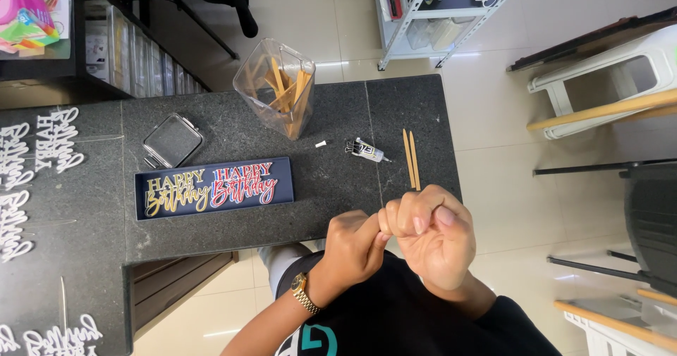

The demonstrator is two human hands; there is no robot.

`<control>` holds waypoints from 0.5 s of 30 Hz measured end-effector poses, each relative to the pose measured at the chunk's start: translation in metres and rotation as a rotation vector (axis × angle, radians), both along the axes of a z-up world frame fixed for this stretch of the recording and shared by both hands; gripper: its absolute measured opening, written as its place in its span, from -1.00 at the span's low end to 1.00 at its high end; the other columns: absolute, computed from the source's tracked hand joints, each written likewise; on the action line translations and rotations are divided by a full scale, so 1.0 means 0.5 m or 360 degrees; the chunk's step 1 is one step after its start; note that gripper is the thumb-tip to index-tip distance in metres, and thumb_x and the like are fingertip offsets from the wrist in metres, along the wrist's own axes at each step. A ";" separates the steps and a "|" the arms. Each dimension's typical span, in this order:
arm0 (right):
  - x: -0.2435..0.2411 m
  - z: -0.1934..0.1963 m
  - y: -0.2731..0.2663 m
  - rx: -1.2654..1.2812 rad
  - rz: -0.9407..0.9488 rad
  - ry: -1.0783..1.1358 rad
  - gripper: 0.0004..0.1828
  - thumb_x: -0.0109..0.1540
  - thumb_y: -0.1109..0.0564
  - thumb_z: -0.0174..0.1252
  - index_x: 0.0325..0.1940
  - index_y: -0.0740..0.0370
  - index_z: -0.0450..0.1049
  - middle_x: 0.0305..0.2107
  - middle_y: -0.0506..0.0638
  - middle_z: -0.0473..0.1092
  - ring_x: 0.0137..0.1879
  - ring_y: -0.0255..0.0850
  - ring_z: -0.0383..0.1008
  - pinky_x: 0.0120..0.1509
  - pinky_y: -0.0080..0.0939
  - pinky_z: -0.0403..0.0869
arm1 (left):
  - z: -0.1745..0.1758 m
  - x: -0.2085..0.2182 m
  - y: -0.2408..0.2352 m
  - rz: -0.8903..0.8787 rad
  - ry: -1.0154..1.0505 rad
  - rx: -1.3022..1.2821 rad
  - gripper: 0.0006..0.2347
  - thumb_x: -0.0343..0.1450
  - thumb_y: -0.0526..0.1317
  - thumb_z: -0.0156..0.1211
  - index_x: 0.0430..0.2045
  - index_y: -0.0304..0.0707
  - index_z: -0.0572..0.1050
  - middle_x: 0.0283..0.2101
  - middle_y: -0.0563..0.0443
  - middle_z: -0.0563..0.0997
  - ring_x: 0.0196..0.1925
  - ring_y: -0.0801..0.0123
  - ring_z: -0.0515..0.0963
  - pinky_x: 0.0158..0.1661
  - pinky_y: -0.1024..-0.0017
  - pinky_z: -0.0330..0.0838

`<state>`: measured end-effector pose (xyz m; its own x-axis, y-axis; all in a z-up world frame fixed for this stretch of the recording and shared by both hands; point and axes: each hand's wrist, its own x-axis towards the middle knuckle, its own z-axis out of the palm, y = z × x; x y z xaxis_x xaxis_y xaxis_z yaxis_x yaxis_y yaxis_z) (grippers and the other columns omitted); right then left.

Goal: Assembling cake toppers by applying glue to decorative cutouts and attaching wooden sticks.

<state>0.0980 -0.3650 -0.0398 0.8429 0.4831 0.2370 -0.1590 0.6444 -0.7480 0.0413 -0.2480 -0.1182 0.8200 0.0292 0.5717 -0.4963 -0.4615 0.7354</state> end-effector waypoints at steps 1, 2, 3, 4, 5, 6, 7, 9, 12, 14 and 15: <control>-0.001 0.002 0.000 -0.0030 -0.0012 -0.0016 -0.71 0.39 0.04 -0.21 -0.37 0.17 0.24 -0.63 -0.05 0.01 -0.53 -0.21 -0.11 -0.35 -0.13 0.11 | -0.002 -0.001 -0.001 -0.0001 0.0001 0.0002 -0.66 0.62 -0.15 -0.27 -0.58 -0.26 0.25 -0.69 0.02 0.16 -0.73 0.21 0.14 -0.57 0.29 0.08; -0.002 0.004 0.000 -0.0032 -0.0012 -0.0016 -0.71 0.39 0.04 -0.21 -0.37 0.17 0.24 -0.63 -0.05 0.01 -0.53 -0.21 -0.11 -0.35 -0.13 0.11 | -0.001 -0.002 -0.001 -0.0001 0.0001 0.0000 -0.66 0.62 -0.15 -0.27 -0.58 -0.26 0.25 -0.69 0.02 0.16 -0.73 0.21 0.14 -0.57 0.29 0.08; -0.003 0.005 0.000 -0.0049 -0.0019 -0.0022 -0.70 0.39 0.03 -0.21 -0.38 0.16 0.22 -0.63 -0.06 -0.01 -0.53 -0.22 -0.12 -0.36 -0.14 0.11 | 0.000 -0.003 -0.001 0.0001 -0.0007 -0.0002 -0.65 0.62 -0.15 -0.29 -0.59 -0.26 0.24 -0.69 0.03 0.15 -0.73 0.23 0.13 -0.58 0.30 0.07; -0.004 0.007 0.000 -0.0067 -0.0026 -0.0029 -0.70 0.40 0.03 -0.21 -0.39 0.16 0.21 -0.63 -0.06 -0.02 -0.53 -0.22 -0.12 -0.36 -0.15 0.10 | 0.001 -0.003 -0.002 0.0003 -0.0014 -0.0005 -0.65 0.63 -0.14 -0.31 -0.59 -0.25 0.24 -0.69 0.03 0.14 -0.73 0.24 0.12 -0.58 0.31 0.06; -0.005 0.007 0.000 -0.0068 -0.0025 -0.0030 -0.70 0.40 0.03 -0.21 -0.39 0.16 0.21 -0.63 -0.06 -0.02 -0.53 -0.22 -0.12 -0.36 -0.15 0.10 | 0.003 -0.004 -0.002 0.0004 -0.0015 -0.0006 -0.65 0.63 -0.14 -0.31 -0.59 -0.25 0.24 -0.69 0.03 0.14 -0.73 0.24 0.12 -0.58 0.31 0.06; -0.006 0.008 -0.001 -0.0074 -0.0023 -0.0026 -0.71 0.39 0.03 -0.20 -0.39 0.15 0.19 -0.64 -0.07 -0.04 -0.53 -0.22 -0.14 -0.37 -0.15 0.09 | 0.005 -0.005 -0.002 -0.0004 -0.0006 -0.0004 -0.64 0.63 -0.13 -0.32 -0.60 -0.25 0.22 -0.69 0.03 0.14 -0.72 0.23 0.12 -0.58 0.30 0.06; -0.006 0.007 -0.001 -0.0079 -0.0021 -0.0024 -0.71 0.39 0.02 -0.19 -0.40 0.14 0.17 -0.64 -0.08 -0.06 -0.53 -0.23 -0.15 -0.38 -0.15 0.08 | 0.007 -0.006 -0.001 -0.0012 0.0002 0.0000 -0.64 0.63 -0.13 -0.32 -0.60 -0.25 0.21 -0.69 0.02 0.13 -0.72 0.22 0.13 -0.58 0.29 0.06; -0.009 0.008 -0.003 -0.0087 -0.0024 -0.0020 -0.71 0.38 0.02 -0.19 -0.40 0.13 0.15 -0.64 -0.09 -0.06 -0.53 -0.22 -0.14 -0.38 -0.15 0.08 | 0.006 -0.007 -0.002 -0.0016 -0.0004 -0.0002 -0.64 0.63 -0.12 -0.33 -0.59 -0.25 0.21 -0.68 0.02 0.13 -0.72 0.23 0.12 -0.58 0.29 0.06; -0.011 0.007 -0.004 -0.0095 -0.0026 -0.0028 -0.72 0.38 0.03 -0.21 -0.41 0.12 0.13 -0.64 -0.08 -0.05 -0.53 -0.22 -0.14 -0.38 -0.15 0.08 | 0.004 -0.010 -0.003 -0.0023 -0.0008 -0.0004 -0.64 0.63 -0.13 -0.33 -0.59 -0.26 0.21 -0.68 0.01 0.13 -0.72 0.21 0.13 -0.58 0.29 0.06; -0.014 0.007 -0.004 -0.0098 -0.0025 -0.0037 -0.73 0.38 0.04 -0.23 -0.40 0.12 0.13 -0.64 -0.08 -0.04 -0.53 -0.23 -0.14 -0.38 -0.15 0.08 | 0.003 -0.013 -0.005 -0.0027 -0.0004 -0.0006 -0.65 0.63 -0.14 -0.33 -0.59 -0.26 0.21 -0.68 0.00 0.14 -0.72 0.20 0.13 -0.58 0.28 0.07; -0.014 0.008 -0.003 -0.0086 -0.0019 -0.0036 -0.73 0.38 0.05 -0.23 -0.41 0.12 0.12 -0.64 -0.08 -0.05 -0.53 -0.23 -0.15 -0.38 -0.15 0.08 | 0.003 -0.013 -0.005 -0.0022 -0.0011 -0.0006 -0.65 0.63 -0.14 -0.32 -0.59 -0.26 0.21 -0.68 0.01 0.14 -0.72 0.20 0.13 -0.58 0.28 0.07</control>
<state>0.0911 -0.3667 -0.0357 0.8433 0.4857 0.2300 -0.1341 0.6047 -0.7851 0.0347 -0.2505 -0.1169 0.8163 0.0200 0.5773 -0.5078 -0.4517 0.7336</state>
